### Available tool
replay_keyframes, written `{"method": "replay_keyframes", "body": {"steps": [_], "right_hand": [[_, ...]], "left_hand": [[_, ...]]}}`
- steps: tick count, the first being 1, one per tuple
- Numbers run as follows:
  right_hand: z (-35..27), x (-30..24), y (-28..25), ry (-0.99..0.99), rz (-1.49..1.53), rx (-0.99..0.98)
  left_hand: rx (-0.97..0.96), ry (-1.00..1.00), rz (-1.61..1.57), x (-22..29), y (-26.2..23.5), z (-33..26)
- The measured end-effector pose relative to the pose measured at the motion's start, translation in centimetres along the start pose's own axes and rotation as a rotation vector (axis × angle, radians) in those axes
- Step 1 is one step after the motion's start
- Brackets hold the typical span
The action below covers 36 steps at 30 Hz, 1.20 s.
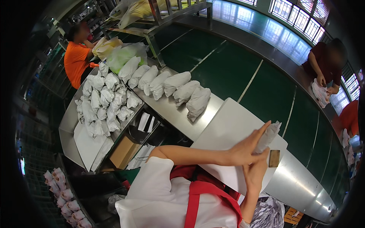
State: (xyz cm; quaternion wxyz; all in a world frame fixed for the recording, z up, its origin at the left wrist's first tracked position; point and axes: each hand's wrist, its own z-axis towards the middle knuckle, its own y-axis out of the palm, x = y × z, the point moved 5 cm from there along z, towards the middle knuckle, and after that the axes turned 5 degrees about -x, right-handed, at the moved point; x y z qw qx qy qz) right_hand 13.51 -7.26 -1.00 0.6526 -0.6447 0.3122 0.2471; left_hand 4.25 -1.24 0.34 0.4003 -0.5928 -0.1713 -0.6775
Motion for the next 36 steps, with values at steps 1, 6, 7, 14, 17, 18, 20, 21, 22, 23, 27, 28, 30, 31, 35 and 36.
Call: {"method": "replay_keyframes", "body": {"steps": [1, 6, 7, 14, 17, 18, 20, 21, 22, 23, 27, 28, 30, 31, 35, 36], "right_hand": [[0.2, -0.7, 0.8, -0.217, -0.165, 0.006], [0.2, -1.4, 0.1, -0.211, -0.018, 0.061], [-0.1, 0.0, -0.6, -0.172, -0.002, 0.116], [-2.2, 7.9, -4.7, -0.048, -0.432, 0.480], [-1.5, 9.0, -3.5, -0.008, -0.656, 0.384], [-1.3, 9.3, -3.1, 0.002, -0.733, 0.342], [-1.5, 9.5, -3.2, 0.008, -0.711, 0.353], [-1.5, 9.6, -3.3, 0.012, -0.700, 0.359], [-1.5, 9.6, -3.5, 0.024, -0.687, 0.392], [-1.4, 9.6, -3.8, 0.040, -0.673, 0.422], [-0.2, 10.8, -4.7, 0.167, -0.692, 0.393], [0.0, 10.2, -4.8, 0.136, -0.666, 0.424], [1.0, 9.4, -4.3, 0.095, -0.491, 0.429], [0.7, 9.1, -5.5, 0.106, -0.370, 0.452], [2.6, 9.3, -4.6, 0.141, -0.153, 0.289], [3.0, 9.8, -4.5, 0.133, -0.116, 0.273]], "left_hand": [[-0.037, -0.021, 0.025, -0.2, -2.0, 0.0], [0.636, -0.174, 0.376, -4.3, -17.5, -5.4], [0.720, -0.302, 0.440, -3.1, -21.6, -6.8], [0.792, -0.625, 1.398, -9.0, -40.1, -15.9], [0.658, -0.818, 1.393, -13.4, -42.4, -17.6], [0.651, -0.829, 1.371, -13.9, -42.4, -17.6], [0.637, -0.851, 1.330, -14.0, -42.1, -17.5], [0.632, -0.868, 1.331, -13.6, -42.0, -17.1], [0.628, -0.886, 1.333, -13.1, -42.0, -16.6], [0.618, -0.905, 1.338, -12.6, -41.7, -16.3], [0.827, -0.602, 1.704, -9.6, -40.2, -13.0], [0.834, -0.440, 1.562, -7.8, -38.0, -10.9], [0.826, -0.164, 1.235, -4.5, -33.1, -8.3], [0.715, -0.069, 1.023, -2.7, -28.3, -4.0], [0.097, 0.354, 0.642, -3.7, -8.9, 2.4], [-0.054, 0.417, 0.623, -4.3, -3.8, 3.1]]}}
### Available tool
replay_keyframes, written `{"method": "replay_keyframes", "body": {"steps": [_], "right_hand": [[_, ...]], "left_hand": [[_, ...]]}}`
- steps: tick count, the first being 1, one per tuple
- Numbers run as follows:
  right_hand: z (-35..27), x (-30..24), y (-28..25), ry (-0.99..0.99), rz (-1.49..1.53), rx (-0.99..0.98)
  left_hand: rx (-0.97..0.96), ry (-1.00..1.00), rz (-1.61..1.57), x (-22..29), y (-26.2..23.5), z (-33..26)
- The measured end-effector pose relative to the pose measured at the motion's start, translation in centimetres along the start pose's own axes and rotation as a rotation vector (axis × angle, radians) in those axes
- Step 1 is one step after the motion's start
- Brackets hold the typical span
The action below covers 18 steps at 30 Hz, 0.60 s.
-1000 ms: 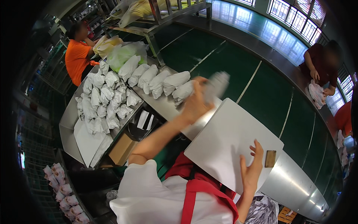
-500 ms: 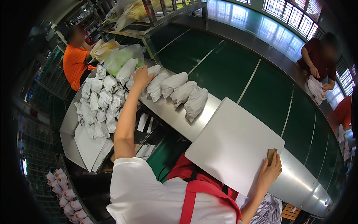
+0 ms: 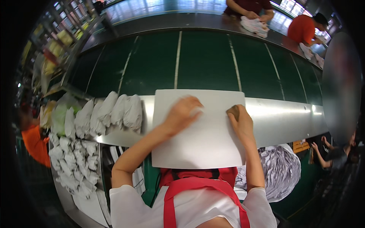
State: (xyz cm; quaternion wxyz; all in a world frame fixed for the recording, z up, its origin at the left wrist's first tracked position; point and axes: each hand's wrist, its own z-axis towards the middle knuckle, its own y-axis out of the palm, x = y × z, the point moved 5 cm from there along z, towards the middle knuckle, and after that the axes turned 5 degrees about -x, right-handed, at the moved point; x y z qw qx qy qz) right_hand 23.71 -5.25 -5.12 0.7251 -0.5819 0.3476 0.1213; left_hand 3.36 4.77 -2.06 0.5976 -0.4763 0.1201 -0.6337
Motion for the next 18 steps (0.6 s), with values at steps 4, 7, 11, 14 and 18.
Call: {"method": "replay_keyframes", "body": {"steps": [4, 7, 11, 14, 18], "right_hand": [[0.2, 1.6, -1.8, 0.029, -0.065, 0.079], [-0.2, 1.8, -1.9, -0.013, -0.084, 0.087], [-1.6, -0.5, -0.3, -0.128, 0.022, -0.236], [-2.0, 0.5, -1.4, -0.042, 0.168, -0.167], [-0.6, 3.0, -2.2, 0.122, 0.380, 0.037]], "left_hand": [[-0.324, 0.138, -0.054, 2.3, 9.9, 1.2], [-0.201, 0.091, -0.036, 2.5, 10.4, 1.7], [-0.134, 0.100, 0.075, 2.4, 10.2, 1.6], [-0.157, 0.222, 0.258, 3.7, 9.3, 2.7], [-0.195, 0.376, 0.053, 4.0, 7.5, 3.0]]}}
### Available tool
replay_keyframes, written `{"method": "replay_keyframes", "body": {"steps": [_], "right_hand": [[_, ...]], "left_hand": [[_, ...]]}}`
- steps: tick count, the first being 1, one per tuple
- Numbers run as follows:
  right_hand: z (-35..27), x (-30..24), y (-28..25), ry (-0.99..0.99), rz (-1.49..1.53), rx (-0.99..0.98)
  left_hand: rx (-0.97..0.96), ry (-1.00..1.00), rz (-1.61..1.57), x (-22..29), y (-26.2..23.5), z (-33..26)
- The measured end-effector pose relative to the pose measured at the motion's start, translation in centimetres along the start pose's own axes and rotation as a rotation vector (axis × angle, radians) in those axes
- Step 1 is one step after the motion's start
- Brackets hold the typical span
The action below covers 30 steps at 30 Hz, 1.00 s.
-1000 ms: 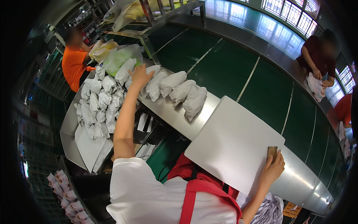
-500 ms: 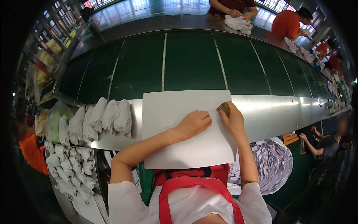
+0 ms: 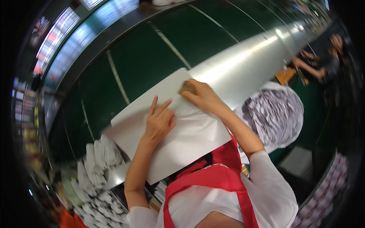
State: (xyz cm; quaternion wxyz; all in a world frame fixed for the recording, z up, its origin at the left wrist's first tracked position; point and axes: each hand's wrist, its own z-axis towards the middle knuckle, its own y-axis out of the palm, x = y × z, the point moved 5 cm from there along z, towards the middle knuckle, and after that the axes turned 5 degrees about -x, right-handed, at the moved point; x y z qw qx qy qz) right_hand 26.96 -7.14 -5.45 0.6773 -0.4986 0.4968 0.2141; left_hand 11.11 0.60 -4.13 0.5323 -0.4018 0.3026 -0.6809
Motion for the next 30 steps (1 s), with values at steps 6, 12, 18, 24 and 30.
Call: {"method": "replay_keyframes", "body": {"steps": [6, 12, 18, 24, 30], "right_hand": [[-2.2, -0.4, 0.4, -0.425, -0.322, 0.497], [-14.0, 12.0, -6.9, 0.069, 0.280, 0.925], [-26.6, 36.0, -2.7, 0.810, -0.575, 0.412], [-29.4, 39.6, 2.3, 0.994, -0.759, 0.015], [-30.3, 37.5, 3.2, 0.805, -0.829, 0.017]], "left_hand": [[-0.036, -0.121, -0.120, 0.7, 0.9, 1.1], [-0.126, -0.268, -0.071, -0.6, 3.2, -0.1], [-0.163, -0.291, -0.052, -1.0, 3.6, -0.1], [-0.167, -0.309, -0.057, -0.8, 3.7, 0.0], [-0.173, -0.355, -0.057, -1.1, 3.7, -0.4]]}}
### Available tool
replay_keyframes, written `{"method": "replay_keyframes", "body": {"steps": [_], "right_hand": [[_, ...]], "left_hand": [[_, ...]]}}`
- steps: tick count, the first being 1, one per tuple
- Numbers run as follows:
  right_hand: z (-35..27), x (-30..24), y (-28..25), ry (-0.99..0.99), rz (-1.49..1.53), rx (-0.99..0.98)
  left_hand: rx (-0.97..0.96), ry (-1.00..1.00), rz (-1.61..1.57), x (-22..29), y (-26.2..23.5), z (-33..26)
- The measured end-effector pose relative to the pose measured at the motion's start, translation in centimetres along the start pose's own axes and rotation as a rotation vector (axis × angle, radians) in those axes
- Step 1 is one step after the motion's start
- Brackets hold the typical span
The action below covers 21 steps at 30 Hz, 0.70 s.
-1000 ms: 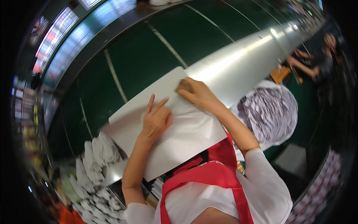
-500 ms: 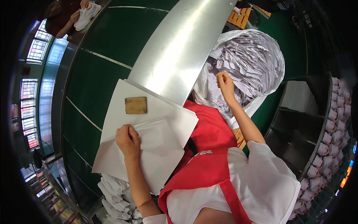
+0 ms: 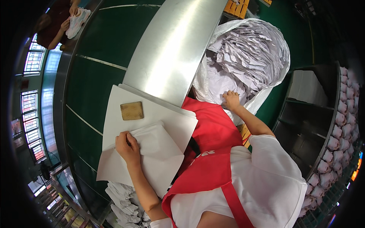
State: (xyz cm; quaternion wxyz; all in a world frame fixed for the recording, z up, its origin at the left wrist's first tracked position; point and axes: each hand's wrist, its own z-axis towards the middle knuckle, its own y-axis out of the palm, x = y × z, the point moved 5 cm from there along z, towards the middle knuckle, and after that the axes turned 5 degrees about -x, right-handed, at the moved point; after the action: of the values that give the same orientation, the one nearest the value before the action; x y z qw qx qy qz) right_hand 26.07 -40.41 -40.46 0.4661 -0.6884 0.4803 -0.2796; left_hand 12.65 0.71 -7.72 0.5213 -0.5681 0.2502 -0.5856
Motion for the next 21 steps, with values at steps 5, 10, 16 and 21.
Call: {"method": "replay_keyframes", "body": {"steps": [5, 10, 16, 21], "right_hand": [[0.0, 4.5, -1.1, 0.250, 0.595, 0.029], [0.5, 8.2, 1.0, 0.201, 0.755, 0.307], [0.9, 7.0, -4.1, 0.351, 0.893, 0.227], [2.2, 9.0, -3.7, 0.262, 1.119, 0.454]], "left_hand": [[0.023, 0.034, 0.003, 0.1, -0.1, -0.1], [0.016, 0.048, 0.002, 0.2, -0.1, 0.1], [0.017, 0.038, 0.008, 0.2, -0.2, -0.1], [0.022, 0.059, -0.008, 0.5, -0.1, 0.3]]}}
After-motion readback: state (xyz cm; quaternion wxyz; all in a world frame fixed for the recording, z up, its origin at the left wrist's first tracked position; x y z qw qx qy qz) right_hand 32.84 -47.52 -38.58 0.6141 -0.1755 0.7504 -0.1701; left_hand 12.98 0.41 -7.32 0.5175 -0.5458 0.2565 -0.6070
